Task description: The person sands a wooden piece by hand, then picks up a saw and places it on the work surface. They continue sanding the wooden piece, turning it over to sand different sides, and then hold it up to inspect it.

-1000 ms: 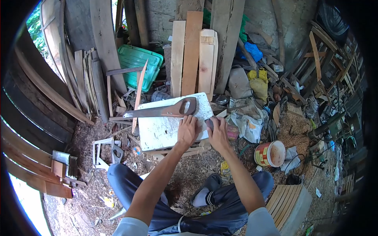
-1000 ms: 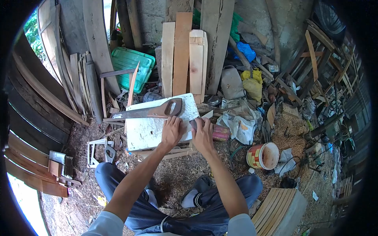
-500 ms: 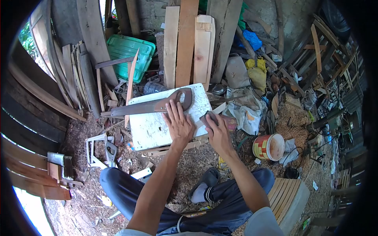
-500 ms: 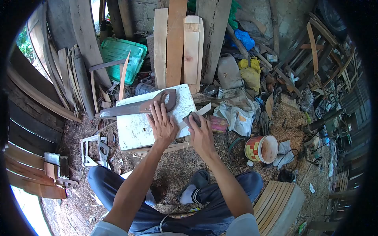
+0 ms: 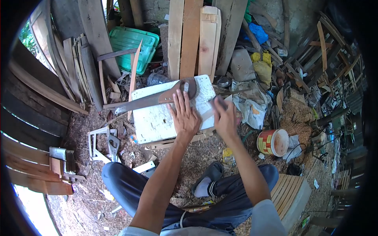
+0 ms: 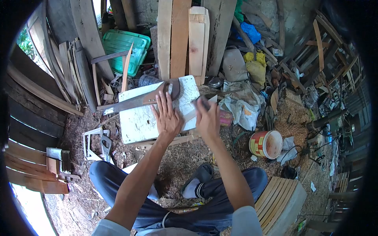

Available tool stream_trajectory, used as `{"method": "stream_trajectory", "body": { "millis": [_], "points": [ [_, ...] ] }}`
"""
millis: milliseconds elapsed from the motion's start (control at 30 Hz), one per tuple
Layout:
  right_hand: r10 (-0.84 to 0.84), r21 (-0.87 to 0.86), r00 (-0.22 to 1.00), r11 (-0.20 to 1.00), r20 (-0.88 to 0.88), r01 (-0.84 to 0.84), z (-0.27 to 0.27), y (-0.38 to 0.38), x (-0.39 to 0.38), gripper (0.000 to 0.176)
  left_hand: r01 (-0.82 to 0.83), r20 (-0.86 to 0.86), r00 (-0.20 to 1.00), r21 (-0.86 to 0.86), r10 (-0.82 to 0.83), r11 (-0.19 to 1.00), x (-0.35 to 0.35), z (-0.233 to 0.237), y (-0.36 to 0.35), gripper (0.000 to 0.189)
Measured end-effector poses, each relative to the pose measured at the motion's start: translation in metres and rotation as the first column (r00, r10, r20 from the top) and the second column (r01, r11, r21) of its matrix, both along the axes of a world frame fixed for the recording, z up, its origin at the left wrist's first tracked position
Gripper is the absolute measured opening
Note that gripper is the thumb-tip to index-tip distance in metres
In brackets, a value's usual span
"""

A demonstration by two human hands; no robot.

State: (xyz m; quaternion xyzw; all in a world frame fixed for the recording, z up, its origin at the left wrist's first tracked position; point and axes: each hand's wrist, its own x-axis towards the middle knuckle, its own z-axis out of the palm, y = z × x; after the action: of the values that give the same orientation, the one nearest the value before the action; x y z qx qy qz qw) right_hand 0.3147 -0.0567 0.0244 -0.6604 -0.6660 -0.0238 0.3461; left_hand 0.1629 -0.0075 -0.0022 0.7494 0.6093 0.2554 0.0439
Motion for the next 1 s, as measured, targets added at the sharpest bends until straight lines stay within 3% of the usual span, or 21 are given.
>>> {"method": "stream_trajectory", "body": {
  "millis": [67, 133, 167, 200, 267, 300, 333, 400, 433, 533, 567, 600, 667, 700, 733, 800, 867, 900, 967, 1000],
  "points": [
    [-0.14, -0.037, 0.99, 0.99, -0.033, 0.139, 0.0, 0.01, -0.003, 0.046, 0.013, -0.022, 1.0, 0.043, -0.012, 0.999, 0.001, -0.002, -0.001, 0.07],
    [-0.096, -0.012, 0.995, 0.995, 0.018, 0.096, -0.003, -0.006, -0.02, 0.046, 0.112, -0.054, 0.993, 0.097, -0.107, 0.989, 0.0, -0.001, -0.001, 0.072],
    [0.02, 0.06, 0.997, 0.998, 0.07, -0.024, -0.001, -0.021, -0.026, 0.047, 0.152, -0.039, 0.988, 0.094, -0.149, 0.984, -0.001, 0.0, -0.002, 0.071],
    [0.016, 0.076, 0.998, 0.997, 0.069, -0.022, 0.0, -0.016, -0.021, 0.047, 0.155, -0.043, 0.988, 0.109, -0.151, 0.982, -0.001, 0.004, 0.002, 0.071],
    [0.169, 0.078, 0.985, 0.983, -0.012, -0.168, -0.004, -0.017, 0.0, 0.047, 0.202, -0.106, 0.975, 0.046, -0.196, 0.978, -0.002, 0.002, -0.001, 0.07],
    [0.055, -0.006, 0.998, 0.998, -0.039, -0.055, -0.001, -0.007, 0.008, 0.046, 0.223, -0.113, 0.97, 0.064, -0.215, 0.973, -0.003, -0.001, 0.0, 0.069],
    [0.048, -0.013, 0.998, 0.999, -0.046, -0.049, 0.002, -0.003, 0.005, 0.046, 0.23, -0.118, 0.968, 0.056, -0.223, 0.971, -0.005, -0.003, -0.004, 0.069],
    [-0.231, -0.085, 0.97, 0.968, 0.077, 0.238, 0.012, 0.01, -0.002, 0.045, 0.265, -0.109, 0.961, 0.078, -0.256, 0.961, -0.003, 0.0, -0.001, 0.069],
    [-0.171, 0.004, 0.981, 0.985, 0.094, 0.172, 0.005, 0.005, -0.008, 0.044, 0.26, -0.075, 0.965, 0.136, -0.252, 0.956, -0.001, -0.001, -0.001, 0.064],
    [0.106, 0.032, 0.993, 0.994, 0.05, -0.107, -0.004, -0.015, 0.002, 0.045, 0.25, -0.009, 0.968, 0.124, -0.251, 0.96, -0.003, -0.003, -0.003, 0.055],
    [0.067, 0.02, 0.996, 0.997, 0.05, -0.069, -0.005, -0.012, 0.01, 0.047, 0.217, -0.006, 0.975, 0.24, -0.222, 0.946, -0.001, -0.005, -0.005, 0.044],
    [0.015, 0.048, 1.0, 0.999, 0.012, -0.015, -0.006, -0.001, 0.015, 0.046, 0.212, -0.009, 0.976, 0.235, -0.216, 0.949, -0.003, 0.002, -0.005, 0.044],
    [-0.198, -0.1, 0.98, 0.975, 0.015, 0.198, 0.008, 0.01, 0.01, 0.045, 0.302, 0.004, 0.951, -0.218, -0.309, 0.928, -0.004, 0.02, -0.008, 0.04],
    [-0.2, -0.052, 0.98, 0.978, 0.013, 0.201, 0.003, 0.01, 0.003, 0.044, 0.302, 0.01, 0.953, -0.111, -0.303, 0.947, -0.003, 0.013, -0.007, 0.037],
    [-0.207, -0.005, 0.978, 0.978, 0.009, 0.207, -0.001, 0.005, -0.006, 0.044, 0.309, 0.014, 0.951, -0.109, -0.309, 0.945, -0.002, 0.007, -0.008, 0.037],
    [0.034, 0.008, 0.997, 0.999, 0.075, -0.034, 0.0, -0.021, -0.009, 0.045, 0.304, 0.011, 0.952, 0.078, -0.306, 0.949, -0.002, -0.001, -0.004, 0.038],
    [0.134, -0.038, 0.99, 0.99, 0.042, -0.132, 0.003, -0.021, 0.012, 0.045, 0.313, 0.06, 0.946, 0.079, -0.318, 0.946, -0.004, -0.006, -0.002, 0.04],
    [0.135, -0.04, 0.99, 0.99, 0.043, -0.133, 0.006, -0.012, 0.015, 0.045, 0.341, 0.104, 0.93, 0.117, -0.353, 0.933, -0.005, -0.007, 0.001, 0.041],
    [-0.124, -0.149, 0.992, 0.981, -0.01, 0.121, 0.013, 0.005, 0.017, 0.044, 0.37, 0.153, 0.907, 0.15, -0.392, 0.917, -0.005, -0.009, 0.003, 0.043],
    [-0.124, -0.154, 0.992, 0.98, -0.004, 0.122, 0.01, 0.002, 0.011, 0.044, 0.362, 0.133, 0.915, 0.147, -0.381, 0.92, -0.005, -0.01, 0.004, 0.044]
  ]
}}
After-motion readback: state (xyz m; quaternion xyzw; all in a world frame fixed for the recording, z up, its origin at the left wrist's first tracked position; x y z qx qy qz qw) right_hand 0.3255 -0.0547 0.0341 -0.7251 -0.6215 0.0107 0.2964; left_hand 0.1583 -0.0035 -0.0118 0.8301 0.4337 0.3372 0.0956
